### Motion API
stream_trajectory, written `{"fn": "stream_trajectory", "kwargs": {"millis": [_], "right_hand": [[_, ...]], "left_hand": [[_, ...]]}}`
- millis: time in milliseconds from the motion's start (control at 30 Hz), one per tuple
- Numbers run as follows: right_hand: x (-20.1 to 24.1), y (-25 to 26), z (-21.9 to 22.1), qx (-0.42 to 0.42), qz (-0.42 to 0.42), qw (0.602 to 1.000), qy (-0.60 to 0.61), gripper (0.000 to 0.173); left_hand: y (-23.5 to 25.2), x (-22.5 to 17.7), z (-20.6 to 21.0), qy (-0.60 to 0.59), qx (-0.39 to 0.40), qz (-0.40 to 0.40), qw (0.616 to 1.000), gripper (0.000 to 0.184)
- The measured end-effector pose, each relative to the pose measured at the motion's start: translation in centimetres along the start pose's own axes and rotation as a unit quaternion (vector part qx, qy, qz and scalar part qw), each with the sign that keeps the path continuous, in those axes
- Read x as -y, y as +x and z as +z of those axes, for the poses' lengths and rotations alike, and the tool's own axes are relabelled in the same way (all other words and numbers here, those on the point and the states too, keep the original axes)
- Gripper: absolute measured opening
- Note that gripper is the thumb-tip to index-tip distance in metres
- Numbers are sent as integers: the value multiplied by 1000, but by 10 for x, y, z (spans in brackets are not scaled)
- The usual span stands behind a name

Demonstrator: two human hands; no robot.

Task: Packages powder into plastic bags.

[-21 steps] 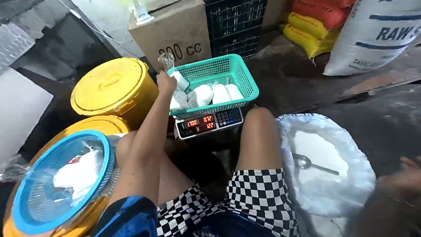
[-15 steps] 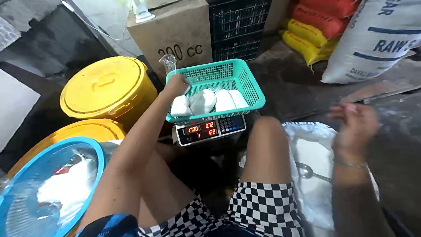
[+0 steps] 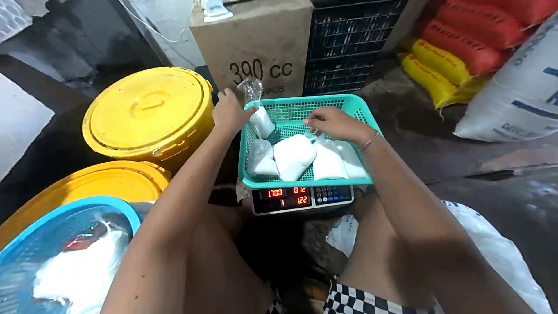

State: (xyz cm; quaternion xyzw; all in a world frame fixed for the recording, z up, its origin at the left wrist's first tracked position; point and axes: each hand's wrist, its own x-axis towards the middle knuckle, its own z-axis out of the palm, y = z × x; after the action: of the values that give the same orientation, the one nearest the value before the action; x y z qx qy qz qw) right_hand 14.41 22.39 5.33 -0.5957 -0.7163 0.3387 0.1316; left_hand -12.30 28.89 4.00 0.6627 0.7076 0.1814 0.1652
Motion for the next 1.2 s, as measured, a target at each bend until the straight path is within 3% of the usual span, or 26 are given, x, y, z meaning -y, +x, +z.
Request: {"fn": "stream_trajectory", "kwargs": {"millis": [67,133,200,267,333,400,500,567,633,800,967,1067,1133,1200], "right_hand": [[-4,13,7,-25,17,999,-25,43],[-20,18,13,-36,27,998,-44,42],[-37,15,7,-7,43,998,-47,38],[-51,8,-5,2,31,999,-43,30],[-56,7,-11,29,23,998,-47,31],[-70,19,1,48,-7,996,-68,34],[-72,33,26,76,-19,991,-109,45],[-62,33,34,84,-4,987,-137,54],[-54,30,39,94,-2,984,-152,53],[-46,21,45,60,-60,985,-148,33],[-21,-2,31,-70,-164,983,-44,17],[-22,-2,16,-129,-142,981,26,18],[-36,6,8,-123,-99,985,69,25],[-50,12,3,-83,-27,994,60,41]], "left_hand": [[21,2,6,-28,4,-4,1000,102],[29,-2,9,-38,7,0,999,104],[15,-14,11,-43,-61,58,995,92],[-5,-23,16,-40,-143,210,966,66],[-22,-30,23,-13,-103,345,933,40],[-26,-36,37,8,53,391,919,28],[-26,-36,73,1,292,323,900,43],[-31,-35,90,22,344,278,897,57],[-35,-36,94,29,353,251,901,67],[-32,-27,94,-14,363,235,902,64],[-29,-16,78,-159,431,200,865,59],[-22,-8,61,-238,455,194,836,45],[-13,-5,52,-228,436,189,850,34],[-4,-4,55,-137,403,191,885,33]]}}
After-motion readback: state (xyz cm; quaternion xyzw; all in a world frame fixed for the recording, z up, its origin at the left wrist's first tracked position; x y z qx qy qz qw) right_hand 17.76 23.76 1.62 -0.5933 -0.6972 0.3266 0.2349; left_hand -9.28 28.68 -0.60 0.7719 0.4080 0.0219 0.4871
